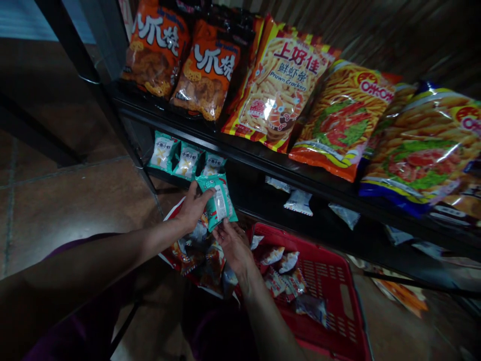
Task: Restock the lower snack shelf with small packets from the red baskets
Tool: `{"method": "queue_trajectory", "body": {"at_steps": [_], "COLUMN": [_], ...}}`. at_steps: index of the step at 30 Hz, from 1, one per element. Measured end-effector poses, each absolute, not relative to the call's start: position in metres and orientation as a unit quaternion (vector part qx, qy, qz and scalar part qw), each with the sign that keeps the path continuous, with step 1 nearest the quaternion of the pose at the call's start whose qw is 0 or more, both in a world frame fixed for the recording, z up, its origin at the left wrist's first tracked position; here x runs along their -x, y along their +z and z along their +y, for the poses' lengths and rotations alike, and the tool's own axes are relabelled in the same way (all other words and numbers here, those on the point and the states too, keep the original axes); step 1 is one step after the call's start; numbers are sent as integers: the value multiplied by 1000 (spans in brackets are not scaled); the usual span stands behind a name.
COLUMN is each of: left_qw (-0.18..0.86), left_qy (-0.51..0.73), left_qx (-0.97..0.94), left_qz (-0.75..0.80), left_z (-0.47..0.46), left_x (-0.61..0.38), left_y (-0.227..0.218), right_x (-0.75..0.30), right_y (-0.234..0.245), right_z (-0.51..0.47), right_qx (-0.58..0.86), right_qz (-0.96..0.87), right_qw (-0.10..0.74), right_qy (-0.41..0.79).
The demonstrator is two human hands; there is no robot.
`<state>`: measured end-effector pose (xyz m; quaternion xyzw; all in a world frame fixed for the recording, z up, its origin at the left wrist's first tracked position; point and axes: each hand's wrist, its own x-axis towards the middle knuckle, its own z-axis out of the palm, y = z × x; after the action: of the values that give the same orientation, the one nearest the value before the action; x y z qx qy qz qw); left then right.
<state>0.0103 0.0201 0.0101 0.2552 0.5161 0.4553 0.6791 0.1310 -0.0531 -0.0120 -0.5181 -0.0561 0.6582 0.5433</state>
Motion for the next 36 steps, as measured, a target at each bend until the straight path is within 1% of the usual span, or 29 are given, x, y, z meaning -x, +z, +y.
{"method": "queue_trajectory", "body": {"at_steps": [3, 9, 16, 20, 24, 31, 36], "left_qw": [653, 654, 656, 654, 652, 654, 642], "left_qy": [479, 476, 468, 467, 471, 477, 485], "left_qx": [-272, -273, -235, -234, -229, -227, -246], "left_qz": [520, 521, 543, 547, 548, 541, 540], "left_z": [19, 18, 22, 23, 22, 20, 16], "left_x": [-11, -13, -12, -9, -9, -10, -17], "left_y": [6, -2, 1, -4, -8, -2, 1], "right_x": [-130, -131, -129, -126, -125, -120, -119], "right_y": [-15, -18, -15, -17, -19, -14, -16], "right_z": [-53, -52, -55, -57, -58, -60, -63], "right_qx": [524, 530, 544, 526, 519, 545, 553], "right_qz": [-56, -35, -111, -86, -77, -160, -147], "right_qw": [543, 549, 560, 574, 562, 551, 565], "right_qy": [654, 645, 615, 622, 640, 611, 594]}}
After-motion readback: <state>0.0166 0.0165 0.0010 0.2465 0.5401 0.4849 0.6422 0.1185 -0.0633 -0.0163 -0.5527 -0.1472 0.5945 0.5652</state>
